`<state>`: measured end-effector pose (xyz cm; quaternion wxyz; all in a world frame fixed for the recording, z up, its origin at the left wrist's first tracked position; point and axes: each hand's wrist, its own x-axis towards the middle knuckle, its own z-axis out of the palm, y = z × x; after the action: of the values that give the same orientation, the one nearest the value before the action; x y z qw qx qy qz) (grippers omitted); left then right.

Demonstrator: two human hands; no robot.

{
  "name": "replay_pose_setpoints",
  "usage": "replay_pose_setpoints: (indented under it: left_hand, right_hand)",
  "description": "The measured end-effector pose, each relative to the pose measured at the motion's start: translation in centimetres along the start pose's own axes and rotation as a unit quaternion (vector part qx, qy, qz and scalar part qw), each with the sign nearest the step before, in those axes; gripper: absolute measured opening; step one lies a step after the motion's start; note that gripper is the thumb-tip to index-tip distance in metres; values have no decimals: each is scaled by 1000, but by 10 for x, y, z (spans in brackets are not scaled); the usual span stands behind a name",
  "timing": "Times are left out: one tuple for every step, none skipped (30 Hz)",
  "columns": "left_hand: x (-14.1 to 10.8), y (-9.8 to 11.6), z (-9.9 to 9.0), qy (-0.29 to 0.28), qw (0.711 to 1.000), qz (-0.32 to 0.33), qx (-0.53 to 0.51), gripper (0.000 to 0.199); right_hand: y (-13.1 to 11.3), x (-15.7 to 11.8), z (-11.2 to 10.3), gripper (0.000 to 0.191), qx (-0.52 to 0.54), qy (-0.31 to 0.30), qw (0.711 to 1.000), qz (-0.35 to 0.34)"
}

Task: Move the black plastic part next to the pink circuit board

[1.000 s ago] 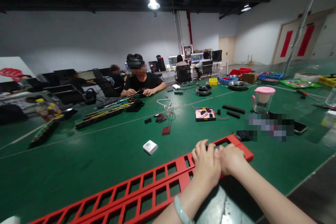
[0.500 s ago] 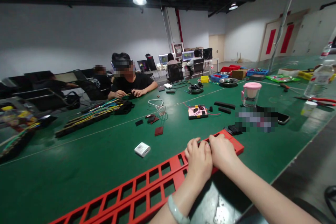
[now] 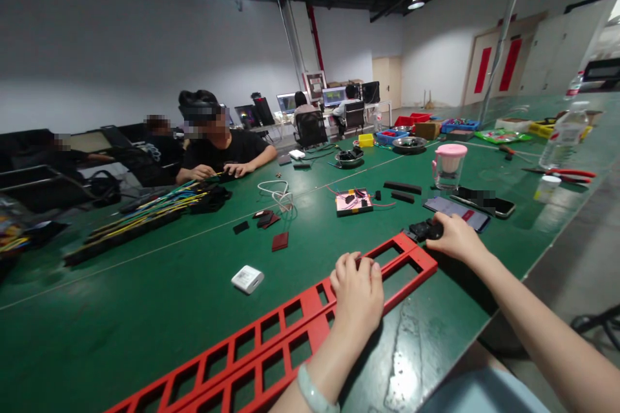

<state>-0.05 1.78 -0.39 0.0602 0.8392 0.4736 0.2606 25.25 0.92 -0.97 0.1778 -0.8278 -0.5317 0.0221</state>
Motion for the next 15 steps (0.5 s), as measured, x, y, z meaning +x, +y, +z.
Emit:
replay_pose_setpoints:
  left_hand:
    - [0, 0, 0, -1, 1000, -2, 0, 31]
    - [0, 0, 0, -1, 1000, -4, -1, 31]
    - [0, 0, -1, -2, 1000, -6, -1, 32]
    - [0, 0, -1, -4, 1000, -7, -1, 32]
    - [-1, 0, -1, -5, 1000, -8, -1, 32]
    - [-1, 0, -1, -7, 1000, -8, 0, 32]
    - [-1, 0, -2, -8, 1000, -8, 2, 32]
    - [-1, 1, -2, -9, 1000, -8, 4, 32]
    - [-1, 1, -2, -10, 1000, -8, 6, 32]
    - [-1, 2, -2, -11, 1000, -8, 6, 32]
    - [-1, 2, -2, -12, 1000, -8, 5, 32]
    - [-2, 2, -2, -14, 1000, -9, 3, 32]
    - [-2, 3, -3, -15, 1000, -10, 0, 32]
    - [-2, 3, -3, -15, 1000, -12, -6, 32]
    - [-2, 3, -3, -14, 1000, -14, -16, 32]
  right_hand:
    - [9, 4, 9, 43, 16, -1, 1000, -8]
    - [17, 7, 18, 41, 34, -5, 999, -30]
    - [22, 9, 28, 42, 43, 5, 998, -46]
    - [26, 11, 38, 45, 44, 22, 997, -63]
    - [28, 13, 47, 47, 40, 45, 995, -84]
    - [28, 14, 56, 48, 37, 71, 991, -106]
    - [27, 16, 64, 47, 35, 95, 986, -131]
    - [26, 18, 69, 45, 36, 111, 981, -158]
    - [23, 21, 74, 44, 37, 118, 975, -184]
    - [21, 24, 76, 44, 39, 117, 970, -207]
    - [18, 28, 77, 43, 40, 109, 967, -228]
    - [16, 32, 77, 44, 40, 99, 964, -245]
    - [15, 38, 77, 44, 40, 88, 960, -262]
    - [13, 43, 76, 44, 39, 78, 957, -278]
    - [12, 49, 75, 43, 40, 70, 952, -295]
